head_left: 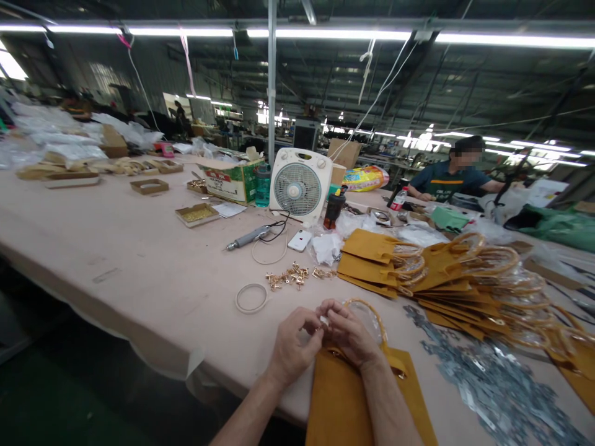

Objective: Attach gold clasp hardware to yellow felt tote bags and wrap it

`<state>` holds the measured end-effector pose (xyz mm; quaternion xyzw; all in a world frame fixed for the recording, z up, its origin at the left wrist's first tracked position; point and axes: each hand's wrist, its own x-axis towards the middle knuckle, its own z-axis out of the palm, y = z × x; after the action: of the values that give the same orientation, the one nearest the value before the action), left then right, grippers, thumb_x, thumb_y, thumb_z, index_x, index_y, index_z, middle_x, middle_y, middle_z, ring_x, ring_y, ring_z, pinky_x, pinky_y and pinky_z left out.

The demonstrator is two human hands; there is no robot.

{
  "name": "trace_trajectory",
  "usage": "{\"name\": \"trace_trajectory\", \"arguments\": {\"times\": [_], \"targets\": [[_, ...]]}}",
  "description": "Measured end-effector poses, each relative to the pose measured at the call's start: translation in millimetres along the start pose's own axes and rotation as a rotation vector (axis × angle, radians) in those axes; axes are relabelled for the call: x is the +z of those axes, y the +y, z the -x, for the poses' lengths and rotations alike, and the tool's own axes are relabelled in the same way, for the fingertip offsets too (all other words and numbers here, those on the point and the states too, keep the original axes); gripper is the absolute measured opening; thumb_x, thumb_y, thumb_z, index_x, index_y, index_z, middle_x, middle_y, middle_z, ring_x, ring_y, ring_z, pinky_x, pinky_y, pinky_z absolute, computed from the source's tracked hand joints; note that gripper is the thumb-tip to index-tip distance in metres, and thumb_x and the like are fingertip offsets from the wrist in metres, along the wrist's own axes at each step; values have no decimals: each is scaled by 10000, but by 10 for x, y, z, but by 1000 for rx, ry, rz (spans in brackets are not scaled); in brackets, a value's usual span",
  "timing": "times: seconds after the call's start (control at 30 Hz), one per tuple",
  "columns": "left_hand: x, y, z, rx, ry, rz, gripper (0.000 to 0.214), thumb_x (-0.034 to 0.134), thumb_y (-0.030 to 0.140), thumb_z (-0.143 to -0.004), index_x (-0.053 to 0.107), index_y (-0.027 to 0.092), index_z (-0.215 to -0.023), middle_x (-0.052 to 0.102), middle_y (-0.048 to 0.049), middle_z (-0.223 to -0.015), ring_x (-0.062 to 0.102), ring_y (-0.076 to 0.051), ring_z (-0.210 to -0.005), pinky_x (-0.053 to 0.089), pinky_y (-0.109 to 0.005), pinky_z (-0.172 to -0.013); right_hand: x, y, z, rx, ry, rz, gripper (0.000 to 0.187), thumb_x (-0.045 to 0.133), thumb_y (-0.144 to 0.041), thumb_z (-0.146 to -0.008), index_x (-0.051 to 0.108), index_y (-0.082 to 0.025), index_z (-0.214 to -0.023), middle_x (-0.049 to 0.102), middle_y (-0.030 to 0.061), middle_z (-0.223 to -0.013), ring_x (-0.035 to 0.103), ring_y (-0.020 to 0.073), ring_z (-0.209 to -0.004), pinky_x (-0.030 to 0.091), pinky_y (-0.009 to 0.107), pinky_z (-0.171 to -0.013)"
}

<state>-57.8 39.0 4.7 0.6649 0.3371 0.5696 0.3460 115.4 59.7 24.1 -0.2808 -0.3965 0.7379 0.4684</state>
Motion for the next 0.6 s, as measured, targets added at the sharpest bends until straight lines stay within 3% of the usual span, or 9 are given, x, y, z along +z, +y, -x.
{"name": "trace_trajectory", "arguments": {"times": [0.17, 0.37, 0.6], "targets": [[-23, -102, -10, -214, 11, 229, 139, 689, 273, -901, 614, 184, -976, 649, -25, -875, 625, -156, -804, 518, -274, -761, -134, 81, -11, -207, 149, 220, 284, 841, -464, -838, 805, -255, -1026, 690, 38, -971, 585, 184, -889, 467, 276, -785], [-24, -118, -33, -299, -4, 392, 243, 750, 293, -850, 575, 181, -977, 630, -8, -870, 608, -138, -803, 495, -249, -746, -87, 42, -17, -209, 42, 526, 271, 727, -480, -941, 824, -268, -1080, 701, 39, -992, 598, 204, -911, 455, 313, -828], [-39, -107, -27, -334, 14, 443, 273, 768, 292, -835, 559, 185, -975, 635, 1, -866, 614, -134, -815, 491, -245, -761, 49, -23, -6, -146, 22, 595, 314, 725, -509, -934, 832, -242, -1061, 744, 48, -979, 631, 233, -952, 466, 337, -867]]}}
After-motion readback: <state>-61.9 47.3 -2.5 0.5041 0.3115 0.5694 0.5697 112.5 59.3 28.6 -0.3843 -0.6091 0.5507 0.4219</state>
